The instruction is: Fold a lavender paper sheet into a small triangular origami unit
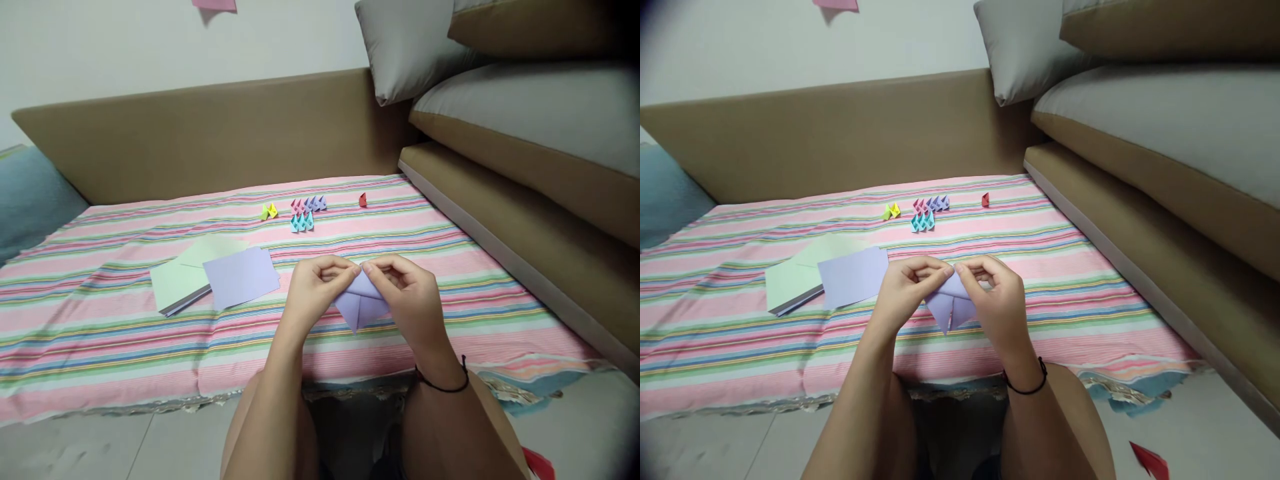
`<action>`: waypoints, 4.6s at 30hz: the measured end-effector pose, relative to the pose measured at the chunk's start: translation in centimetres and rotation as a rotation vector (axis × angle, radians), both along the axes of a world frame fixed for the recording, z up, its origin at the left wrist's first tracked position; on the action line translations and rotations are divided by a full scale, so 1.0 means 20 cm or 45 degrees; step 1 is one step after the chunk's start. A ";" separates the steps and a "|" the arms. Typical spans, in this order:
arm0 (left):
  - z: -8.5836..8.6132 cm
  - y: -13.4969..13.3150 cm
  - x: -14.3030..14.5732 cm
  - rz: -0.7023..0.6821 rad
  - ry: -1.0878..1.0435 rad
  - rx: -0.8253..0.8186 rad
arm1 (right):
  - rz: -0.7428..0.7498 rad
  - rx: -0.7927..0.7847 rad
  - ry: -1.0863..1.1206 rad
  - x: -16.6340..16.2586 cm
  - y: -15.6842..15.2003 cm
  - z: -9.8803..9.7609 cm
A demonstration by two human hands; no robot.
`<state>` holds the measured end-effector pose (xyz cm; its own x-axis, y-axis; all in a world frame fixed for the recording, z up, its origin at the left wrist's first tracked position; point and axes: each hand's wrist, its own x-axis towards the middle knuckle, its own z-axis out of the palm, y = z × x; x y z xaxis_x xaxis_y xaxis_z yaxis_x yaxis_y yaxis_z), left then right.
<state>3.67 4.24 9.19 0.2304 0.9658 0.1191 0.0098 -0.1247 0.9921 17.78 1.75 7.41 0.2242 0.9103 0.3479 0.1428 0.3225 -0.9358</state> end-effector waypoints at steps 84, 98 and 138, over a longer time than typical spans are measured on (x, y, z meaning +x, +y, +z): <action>-0.02 -0.01 0.08 0.239 -0.318 0.022 | -0.383 0.242 0.084 0.01 0.02 -0.01; -0.04 -0.01 0.16 0.494 -0.772 -0.183 | -0.535 0.150 0.313 -0.12 0.02 -0.05; -0.04 0.00 0.11 0.370 -0.742 -0.206 | -0.469 0.153 0.327 -0.12 0.03 -0.07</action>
